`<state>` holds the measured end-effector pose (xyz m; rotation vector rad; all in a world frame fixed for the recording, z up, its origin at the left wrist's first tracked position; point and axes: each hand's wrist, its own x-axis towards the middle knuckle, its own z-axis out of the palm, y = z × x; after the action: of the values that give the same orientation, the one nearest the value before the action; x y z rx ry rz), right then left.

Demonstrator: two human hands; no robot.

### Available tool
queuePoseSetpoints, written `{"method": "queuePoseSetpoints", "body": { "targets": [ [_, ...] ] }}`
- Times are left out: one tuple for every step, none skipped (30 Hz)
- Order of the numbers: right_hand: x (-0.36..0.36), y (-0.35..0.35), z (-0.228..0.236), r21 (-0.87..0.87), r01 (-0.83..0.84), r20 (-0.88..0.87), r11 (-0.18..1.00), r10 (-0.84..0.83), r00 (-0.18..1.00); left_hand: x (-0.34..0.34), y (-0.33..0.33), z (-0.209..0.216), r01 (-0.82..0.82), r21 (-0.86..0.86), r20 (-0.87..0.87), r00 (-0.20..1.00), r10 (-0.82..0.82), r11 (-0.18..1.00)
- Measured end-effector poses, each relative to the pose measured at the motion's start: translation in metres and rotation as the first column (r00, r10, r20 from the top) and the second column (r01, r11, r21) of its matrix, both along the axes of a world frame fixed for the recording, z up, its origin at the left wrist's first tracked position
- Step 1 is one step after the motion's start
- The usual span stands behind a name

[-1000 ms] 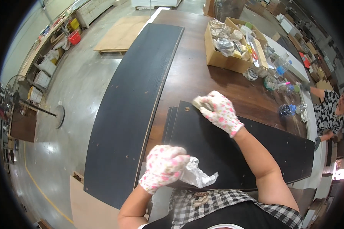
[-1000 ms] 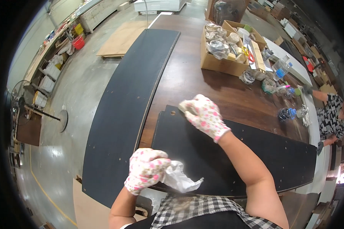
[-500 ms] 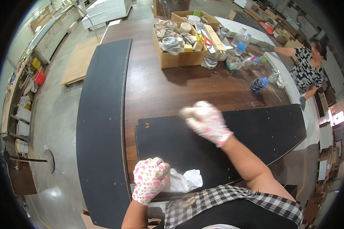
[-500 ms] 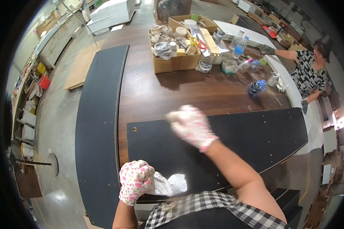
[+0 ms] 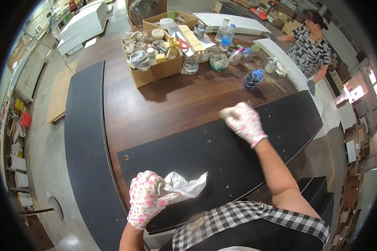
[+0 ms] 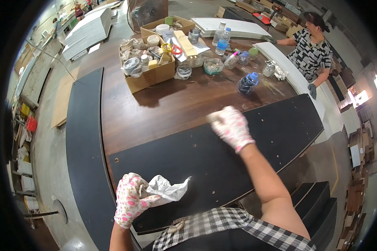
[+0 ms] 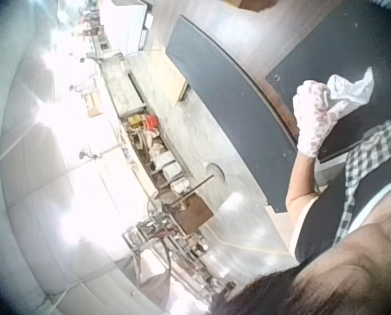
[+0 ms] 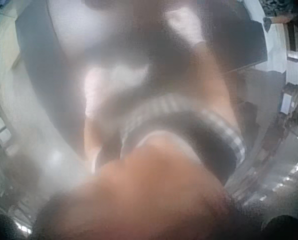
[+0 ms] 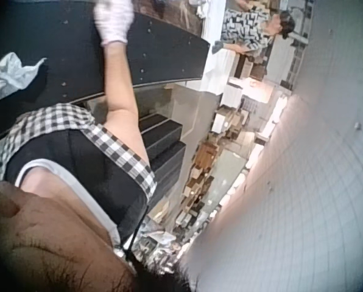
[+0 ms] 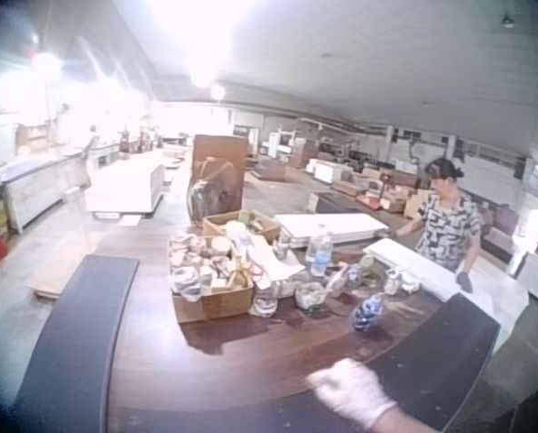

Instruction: The person wipes a black wooden panel with a cloth, sands the edges with a block, and stacks it with others before dipping a part into a small container of dark liquid.

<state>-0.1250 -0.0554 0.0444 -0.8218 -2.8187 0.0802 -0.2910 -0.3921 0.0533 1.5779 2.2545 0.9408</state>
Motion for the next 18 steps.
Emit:
{"method": "queuePoseSetpoints", "body": {
  "targets": [
    [0.024, 0.029, -0.008, 0.019, 0.101, -0.001, 0.995, -0.101, 0.995, 0.002, 0.009, -0.001, 0.045, -0.050, -0.046, 0.998, -0.047, 0.998],
    [0.042, 0.050, -0.022, 0.038, 0.199, -0.004, 0.979, -0.199, 0.980, 0.004, 0.017, -0.003, 0.085, -0.101, -0.091, 0.991, -0.094, 0.991],
    [0.027, 0.034, -0.011, 0.085, 0.090, -0.102, 0.992, -0.081, 0.991, 0.008, 0.030, -0.009, 0.123, -0.099, -0.178, 0.974, -0.139, 0.987],
    [0.015, 0.015, -0.008, 0.014, 0.013, -0.190, 1.000, -0.010, 0.982, 0.012, 0.043, -0.012, 0.164, -0.123, -0.141, 0.973, -0.181, 0.979],
    [0.003, -0.004, -0.012, -0.004, -0.117, -0.243, 0.993, 0.112, 0.963, 0.018, 0.054, -0.011, 0.188, -0.178, -0.149, 0.965, -0.216, 0.966],
    [-0.007, -0.014, -0.013, -0.007, -0.261, -0.304, 0.965, 0.247, 0.920, 0.022, 0.061, -0.008, 0.194, -0.230, -0.165, 0.958, -0.235, 0.954],
    [-0.002, -0.011, -0.015, 0.007, -0.194, -0.284, 0.981, 0.188, 0.940, 0.023, 0.061, -0.011, 0.198, -0.223, -0.207, 0.947, -0.245, 0.954],
    [0.006, -0.004, -0.018, 0.022, -0.128, -0.266, 0.992, 0.129, 0.955, 0.022, 0.063, -0.010, 0.215, -0.254, -0.220, 0.937, -0.273, 0.943],
    [0.021, 0.015, -0.019, 0.028, -0.026, -0.196, 0.999, 0.031, 0.980, 0.020, 0.063, -0.009, 0.232, -0.286, -0.229, 0.926, -0.301, 0.930],
    [0.034, 0.034, -0.014, -0.069, 0.106, -0.044, 0.992, -0.109, 0.993, 0.020, 0.065, -0.010, 0.253, -0.322, -0.233, 0.913, -0.335, 0.912],
    [0.041, 0.046, -0.019, -0.030, 0.119, -0.044, 0.992, -0.120, 0.992, 0.021, 0.070, -0.008, 0.233, -0.375, -0.212, 0.921, -0.327, 0.897],
    [0.047, 0.053, -0.024, 0.006, 0.130, -0.045, 0.992, -0.129, 0.991, 0.023, 0.074, -0.011, 0.230, -0.371, -0.208, 0.924, -0.322, 0.900],
    [0.034, 0.032, -0.015, -0.026, 0.029, -0.116, 0.999, -0.032, 0.993, 0.024, 0.079, -0.017, 0.225, -0.361, -0.204, 0.928, -0.312, 0.905],
    [0.025, 0.019, -0.021, -0.052, -0.109, -0.245, 0.993, 0.093, 0.965, 0.027, 0.086, -0.019, 0.233, -0.347, -0.202, 0.928, -0.314, 0.909],
    [0.018, 0.007, -0.023, -0.105, -0.118, -0.245, 0.987, 0.089, 0.965, 0.030, 0.092, -0.018, 0.220, -0.334, -0.239, 0.921, -0.308, 0.917],
    [0.016, 0.001, -0.024, -0.158, -0.126, -0.244, 0.979, 0.085, 0.966, 0.030, 0.094, -0.017, 0.229, -0.316, -0.226, 0.924, -0.307, 0.921],
    [0.020, 0.009, -0.020, -0.072, -0.083, -0.197, 0.994, 0.067, 0.978, 0.028, 0.095, -0.016, 0.239, -0.298, -0.212, 0.927, -0.308, 0.924],
    [0.038, 0.029, -0.019, 0.024, -0.091, -0.256, 0.996, 0.095, 0.962, 0.028, 0.096, -0.014, 0.250, -0.280, -0.198, 0.930, -0.310, 0.927]
  ]
}}
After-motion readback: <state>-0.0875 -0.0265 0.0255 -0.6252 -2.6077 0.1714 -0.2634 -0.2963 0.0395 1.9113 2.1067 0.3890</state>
